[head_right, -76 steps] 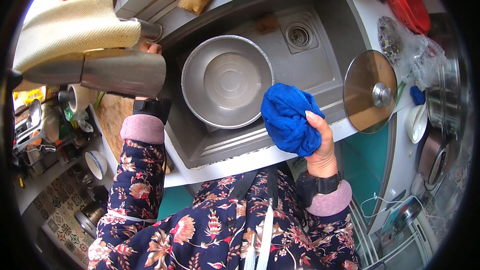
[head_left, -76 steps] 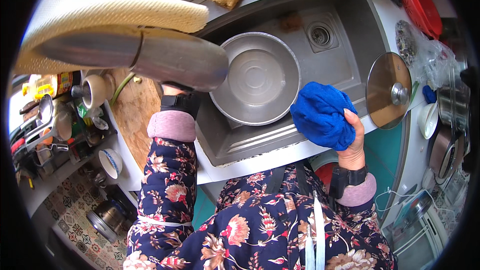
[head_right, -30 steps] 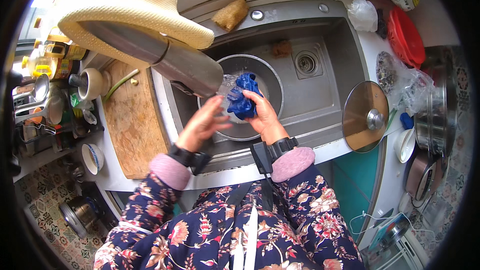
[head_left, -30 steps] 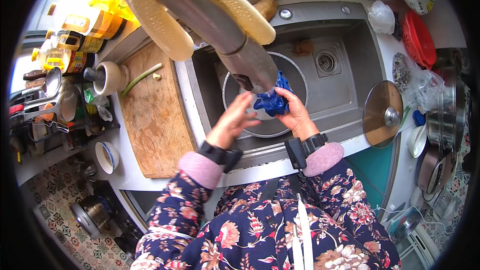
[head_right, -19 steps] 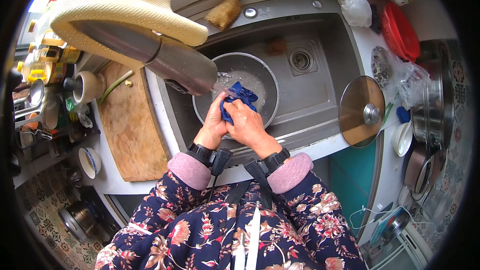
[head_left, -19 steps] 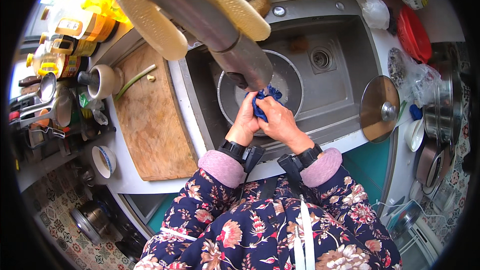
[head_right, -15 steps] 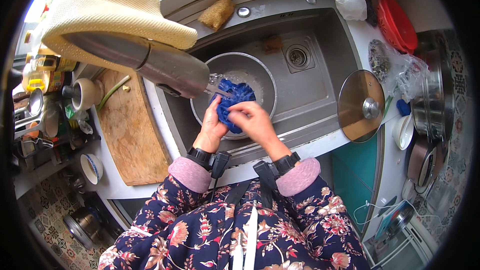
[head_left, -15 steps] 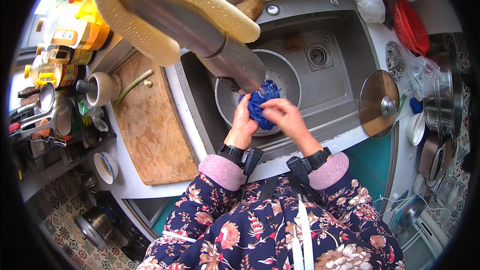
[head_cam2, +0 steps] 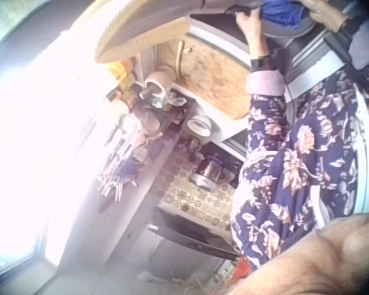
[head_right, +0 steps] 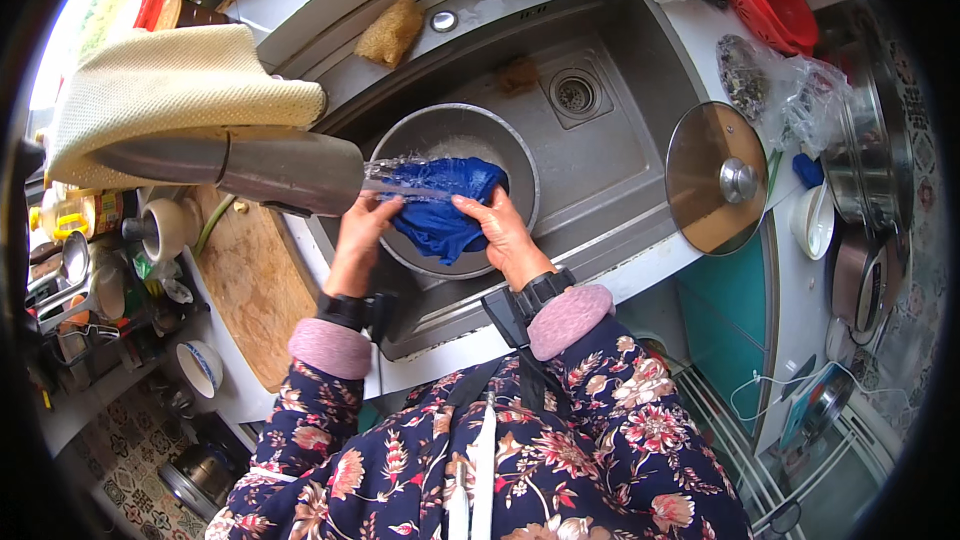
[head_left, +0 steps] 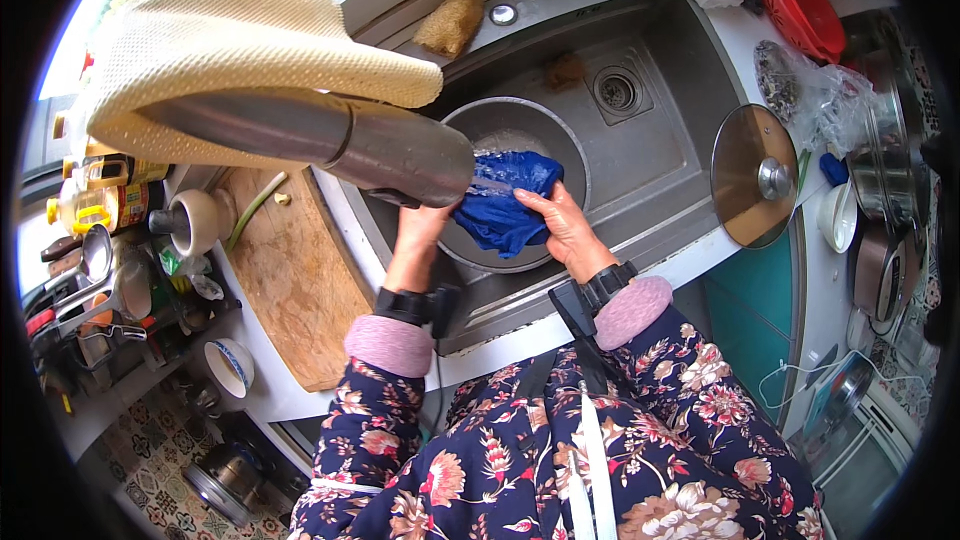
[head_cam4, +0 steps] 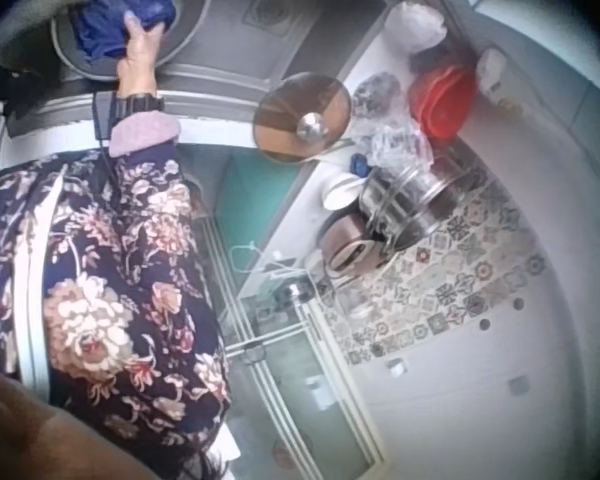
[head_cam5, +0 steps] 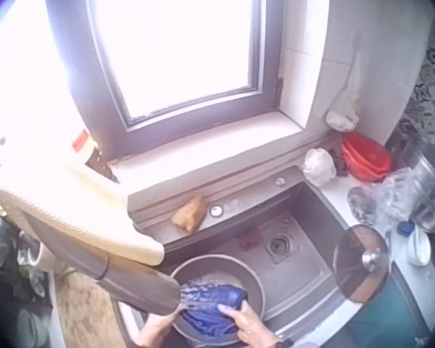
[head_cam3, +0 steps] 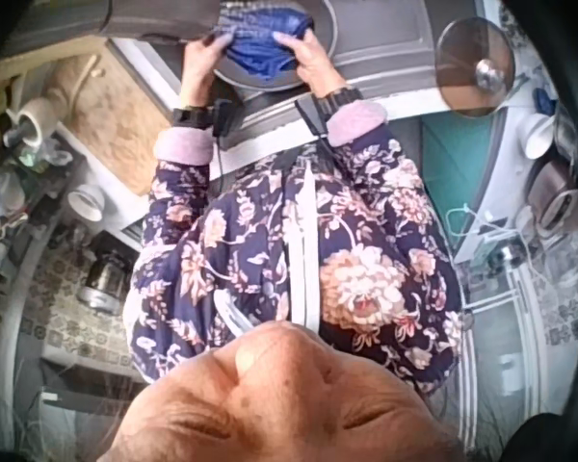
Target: The person rinses a blue cloth under running water, then wipes the countertop and stovetop with the damp cloth. They move a wok and a bowl to access the surface, wipe around the burners, and place the cloth into a bucket.
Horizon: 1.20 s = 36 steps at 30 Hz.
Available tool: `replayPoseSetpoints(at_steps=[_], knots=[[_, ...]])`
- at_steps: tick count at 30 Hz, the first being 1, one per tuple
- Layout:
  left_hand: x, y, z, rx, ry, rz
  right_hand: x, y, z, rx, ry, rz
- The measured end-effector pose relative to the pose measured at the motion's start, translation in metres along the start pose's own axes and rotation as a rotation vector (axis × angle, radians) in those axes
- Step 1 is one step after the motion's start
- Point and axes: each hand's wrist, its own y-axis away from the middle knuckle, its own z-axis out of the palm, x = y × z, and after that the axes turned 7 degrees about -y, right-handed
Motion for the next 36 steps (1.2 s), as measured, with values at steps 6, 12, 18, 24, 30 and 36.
replayPoseSetpoints(at_steps=[6,12,18,24,30,36], knots=[[0.026,-0.069,-0.100,0.367,-0.308,0.306,0.000,0.005,0.004,0.017,0.046,0.032],[0.048,-0.120,-0.162,0.475,-0.724,0.205,-0.002,0.011,-0.010,0.018,-0.004,0.055],[0.053,-0.126,-0.178,0.540,-0.717,0.225,0.001,0.001,-0.006,-0.104,-0.026,0.063],[0.034,-0.031,-0.094,0.373,0.135,0.378,0.009,-0.014,0.000,-0.127,0.117,0.021],[-0.024,0.030,0.042,-0.249,0.710,-0.685,0.004,0.011,0.012,-0.397,-0.024,0.184],[-0.036,0.017,0.050,0.148,0.470,-0.419,0.002,0.010,-0.005,0.127,0.614,-0.364]])
